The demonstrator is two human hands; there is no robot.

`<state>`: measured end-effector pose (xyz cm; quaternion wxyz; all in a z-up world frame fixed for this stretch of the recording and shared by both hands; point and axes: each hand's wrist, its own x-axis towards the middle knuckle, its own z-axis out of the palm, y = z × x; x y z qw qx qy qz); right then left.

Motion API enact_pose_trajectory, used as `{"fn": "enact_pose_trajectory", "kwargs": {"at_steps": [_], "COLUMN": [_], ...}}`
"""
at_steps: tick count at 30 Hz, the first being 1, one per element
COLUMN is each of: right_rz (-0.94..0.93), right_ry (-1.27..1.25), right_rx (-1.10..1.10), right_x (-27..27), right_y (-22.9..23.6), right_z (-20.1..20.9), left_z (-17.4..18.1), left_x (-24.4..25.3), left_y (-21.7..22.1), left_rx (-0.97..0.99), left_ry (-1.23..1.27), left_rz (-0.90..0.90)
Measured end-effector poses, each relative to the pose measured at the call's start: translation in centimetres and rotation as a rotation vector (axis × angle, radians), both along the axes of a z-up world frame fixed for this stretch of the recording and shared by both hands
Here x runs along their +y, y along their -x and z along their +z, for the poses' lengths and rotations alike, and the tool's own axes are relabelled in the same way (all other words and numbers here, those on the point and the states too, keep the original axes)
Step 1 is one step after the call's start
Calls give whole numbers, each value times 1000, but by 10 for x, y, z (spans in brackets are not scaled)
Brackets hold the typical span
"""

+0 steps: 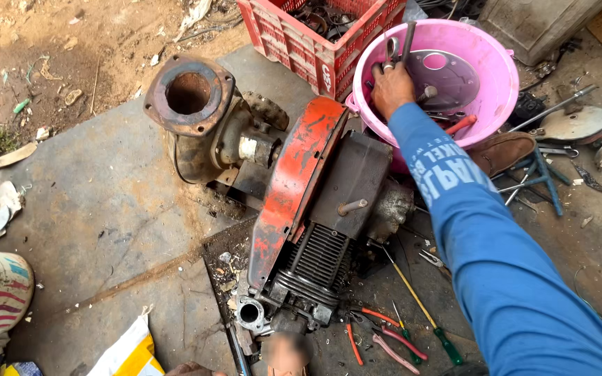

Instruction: The person uses pliers, wrenches, and screwdrivers to disassemble and repair a small engine, removing bolts and manipulating internal components while sitting on the ground.

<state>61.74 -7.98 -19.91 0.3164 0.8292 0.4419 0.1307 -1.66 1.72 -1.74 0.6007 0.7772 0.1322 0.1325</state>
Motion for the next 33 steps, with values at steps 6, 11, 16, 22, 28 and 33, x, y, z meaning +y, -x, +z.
{"fn": "enact_pose_trajectory", "kwargs": {"at_steps": [6, 11, 16, 22, 28, 33], "right_rz": [3, -26, 9, 356, 435, 124], "right_ry": [-103, 49, 9, -543, -938, -1457], "right_rx": [42, -25, -182, -114, 252, 969], "right_x": [-4, -22, -40, -146, -235, -270], "right_y": [-2, 16, 7, 34, 166, 244], "right_z": [8, 43, 95, 223, 323, 311], "left_z": [6, 1, -8, 15, 78, 87], "left_x": [2, -2, -6, -37, -81, -108], "left_y": [1, 5, 22, 5, -61, -99], "left_rx": [5, 14, 23, 61, 88, -141], "left_ry": [-7, 1, -10, -120, -202, -506], "left_rz": [-15, -29, -49, 87, 18, -167]}}
